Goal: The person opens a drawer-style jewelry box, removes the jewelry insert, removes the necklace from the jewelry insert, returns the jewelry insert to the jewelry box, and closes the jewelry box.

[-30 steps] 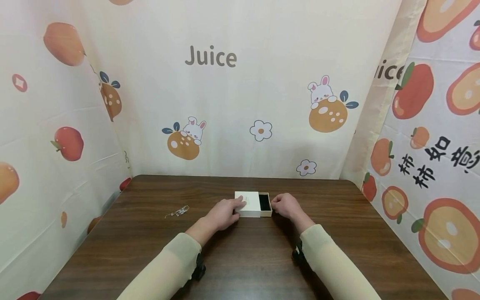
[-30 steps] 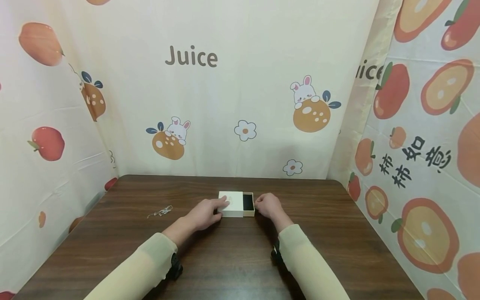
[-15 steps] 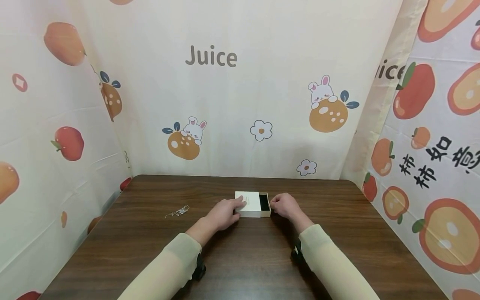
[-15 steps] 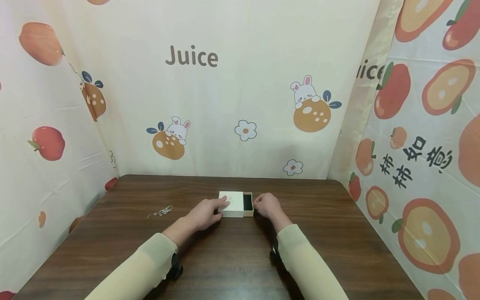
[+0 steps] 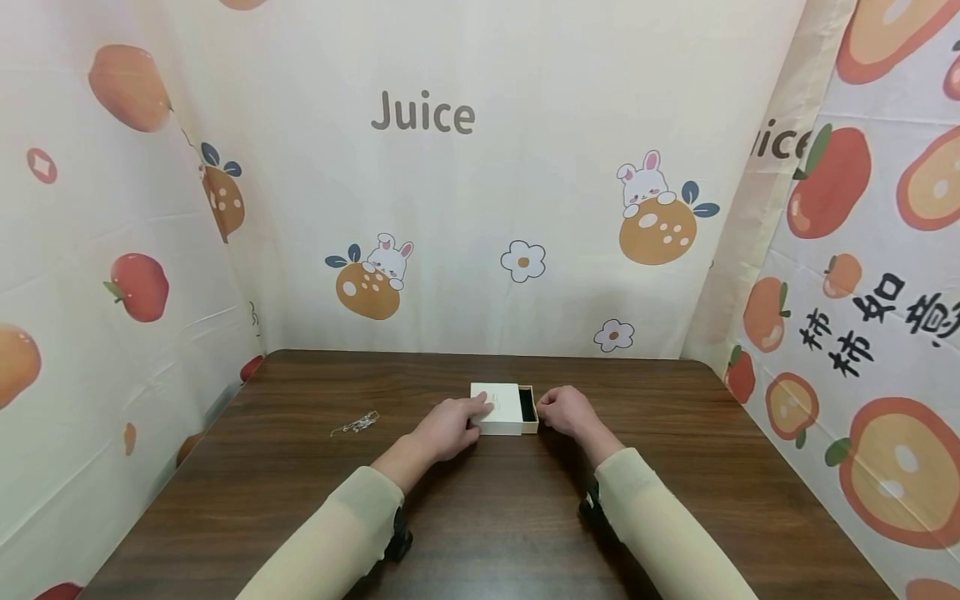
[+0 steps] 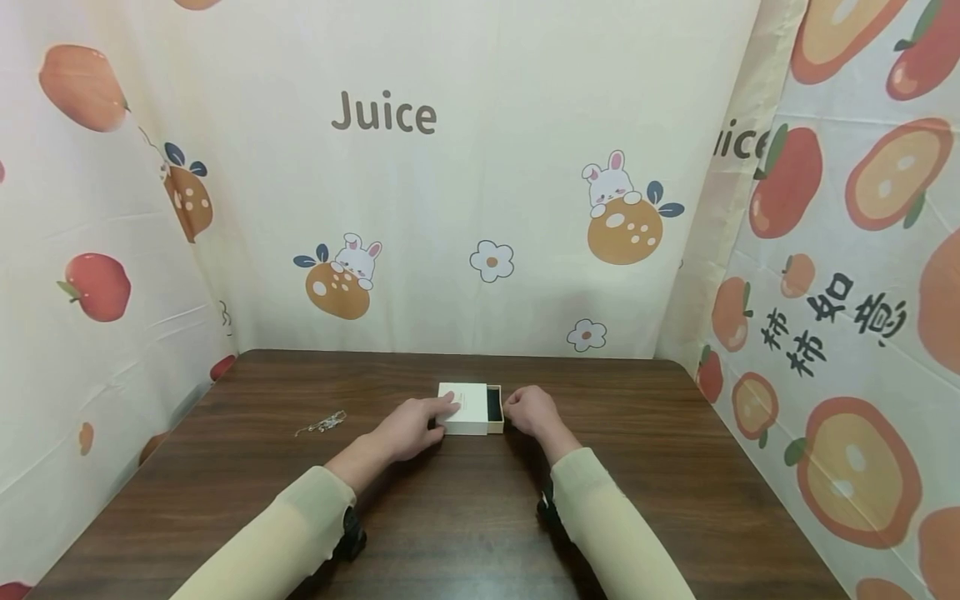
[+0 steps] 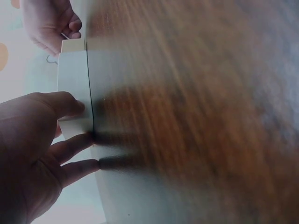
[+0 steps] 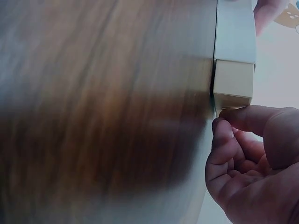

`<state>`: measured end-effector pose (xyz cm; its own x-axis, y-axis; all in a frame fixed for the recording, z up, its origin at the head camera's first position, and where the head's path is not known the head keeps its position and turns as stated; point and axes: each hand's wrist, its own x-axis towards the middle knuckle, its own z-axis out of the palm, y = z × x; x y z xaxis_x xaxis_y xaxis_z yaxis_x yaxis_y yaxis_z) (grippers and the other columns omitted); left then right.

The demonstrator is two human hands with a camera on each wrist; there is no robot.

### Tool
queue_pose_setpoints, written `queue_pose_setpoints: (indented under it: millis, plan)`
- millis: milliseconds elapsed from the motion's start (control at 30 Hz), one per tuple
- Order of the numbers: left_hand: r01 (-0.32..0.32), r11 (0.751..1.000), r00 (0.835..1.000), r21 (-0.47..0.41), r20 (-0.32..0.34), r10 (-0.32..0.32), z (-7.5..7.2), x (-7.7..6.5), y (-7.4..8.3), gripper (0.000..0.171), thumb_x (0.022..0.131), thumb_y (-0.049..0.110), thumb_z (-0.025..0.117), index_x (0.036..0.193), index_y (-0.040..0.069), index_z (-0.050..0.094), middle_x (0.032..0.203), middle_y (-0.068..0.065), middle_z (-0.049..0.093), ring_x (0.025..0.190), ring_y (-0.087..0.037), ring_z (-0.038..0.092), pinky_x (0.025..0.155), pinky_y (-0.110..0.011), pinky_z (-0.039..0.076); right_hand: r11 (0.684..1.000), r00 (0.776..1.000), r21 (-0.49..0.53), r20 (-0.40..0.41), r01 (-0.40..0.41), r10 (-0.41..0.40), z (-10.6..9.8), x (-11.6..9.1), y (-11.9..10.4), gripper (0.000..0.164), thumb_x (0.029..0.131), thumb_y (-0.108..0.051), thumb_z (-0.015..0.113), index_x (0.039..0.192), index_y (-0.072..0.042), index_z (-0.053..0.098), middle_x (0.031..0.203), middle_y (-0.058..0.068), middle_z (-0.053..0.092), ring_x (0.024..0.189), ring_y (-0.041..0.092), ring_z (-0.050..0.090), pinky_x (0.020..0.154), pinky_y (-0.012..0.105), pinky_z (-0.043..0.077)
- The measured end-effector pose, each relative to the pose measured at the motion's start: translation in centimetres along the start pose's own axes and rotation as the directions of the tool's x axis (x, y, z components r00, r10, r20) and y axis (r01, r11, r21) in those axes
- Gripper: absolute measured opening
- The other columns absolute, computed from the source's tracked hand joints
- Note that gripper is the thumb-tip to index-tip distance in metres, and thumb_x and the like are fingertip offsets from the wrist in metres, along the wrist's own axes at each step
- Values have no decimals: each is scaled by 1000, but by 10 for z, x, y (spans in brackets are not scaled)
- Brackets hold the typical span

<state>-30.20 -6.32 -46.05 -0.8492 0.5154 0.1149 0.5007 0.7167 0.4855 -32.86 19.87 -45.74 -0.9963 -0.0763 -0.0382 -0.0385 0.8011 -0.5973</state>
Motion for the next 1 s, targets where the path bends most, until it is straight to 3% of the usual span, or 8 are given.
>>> queue_pose_setpoints:
  millis: [400,1000]
  plan:
    - [0,1000,1000,12,-4,0,1,1,-1,49,104,6,71,153,10,66,168,-13,52,149,-34,60,120,-49,53,999,1000,48,24,-16,15,13,3,-13,17,104,-14,68,95,-7,81,84,5,73,77,19,64,67,28,50]
    - [-12,1000,1000,25,0,12,1,3,-2,50,104,6,72,154,10,65,168,-14,52,147,-34,61,119,-49,54,1000,999,0,40,-7,7,13,4,-22,18,106,-14,67,96,-7,81,82,5,73,77,19,64,68,30,52]
